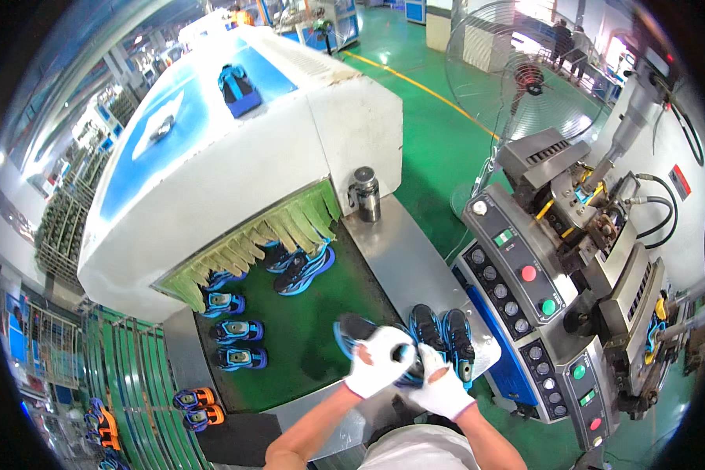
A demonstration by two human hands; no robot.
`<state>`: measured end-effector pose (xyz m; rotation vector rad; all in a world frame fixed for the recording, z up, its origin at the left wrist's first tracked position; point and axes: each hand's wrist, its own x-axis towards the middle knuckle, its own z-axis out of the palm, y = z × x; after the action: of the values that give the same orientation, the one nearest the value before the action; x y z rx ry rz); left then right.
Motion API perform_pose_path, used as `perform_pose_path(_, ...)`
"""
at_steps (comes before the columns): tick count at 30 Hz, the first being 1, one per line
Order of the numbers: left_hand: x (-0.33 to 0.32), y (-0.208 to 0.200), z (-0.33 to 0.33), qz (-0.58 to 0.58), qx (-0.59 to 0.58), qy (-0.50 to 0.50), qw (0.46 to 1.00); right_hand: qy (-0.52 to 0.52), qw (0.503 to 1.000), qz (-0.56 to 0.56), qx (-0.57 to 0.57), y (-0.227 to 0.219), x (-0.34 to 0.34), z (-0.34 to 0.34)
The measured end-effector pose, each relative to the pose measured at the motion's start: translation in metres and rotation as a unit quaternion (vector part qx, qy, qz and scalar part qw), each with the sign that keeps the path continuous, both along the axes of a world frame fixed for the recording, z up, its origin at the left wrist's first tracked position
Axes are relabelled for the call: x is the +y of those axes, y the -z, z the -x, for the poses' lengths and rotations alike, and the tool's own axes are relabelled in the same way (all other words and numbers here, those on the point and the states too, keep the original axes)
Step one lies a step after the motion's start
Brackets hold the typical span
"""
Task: The person picks up shoes from a conveyor belt, places them into a lasting machine to press the soles and uppers together, and then places the finished shoes onto another conveyor belt.
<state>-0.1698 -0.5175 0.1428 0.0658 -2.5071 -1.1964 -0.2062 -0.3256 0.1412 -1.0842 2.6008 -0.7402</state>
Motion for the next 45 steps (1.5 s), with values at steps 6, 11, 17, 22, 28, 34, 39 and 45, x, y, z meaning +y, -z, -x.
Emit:
perform_pose_path(6,0.107,-0.074,0.064,-0.015,-0.038,0.232,0.972,0.143,0.926,0.203,-0.283,0.015,0.09,0.043)
perform_pose_path(11,0.142,-0.138,0.133,0.038,0.269,0.177,0.946,0.288,0.669,0.48,-0.489,-0.034,0.186,0.05)
perform_pose_path(17,0.175,-0.094,0.182,-0.055,0.092,0.006,0.994,0.35,0.543,0.631,-0.429,-0.038,0.317,0.045)
perform_pose_path(22,0.206,-0.054,0.185,-0.096,0.03,0.039,0.994,0.435,0.466,0.668,-0.384,-0.014,0.363,0.045)
perform_pose_path(28,0.217,-0.051,0.199,-0.077,0.027,0.078,0.994,0.385,0.44,0.736,-0.341,-0.023,0.352,0.053)
perform_pose_path(34,0.19,-0.046,0.184,-0.047,-0.006,0.056,0.997,0.311,0.401,0.748,-0.428,-0.014,0.342,0.048)
perform_pose_path(39,0.174,-0.034,0.165,-0.086,-0.089,0.007,0.992,0.388,0.411,0.71,-0.42,-0.029,0.33,0.049)
perform_pose_path(45,0.166,-0.019,0.165,-0.143,-0.127,0.016,0.981,0.405,0.387,0.724,-0.403,-0.036,0.323,0.05)
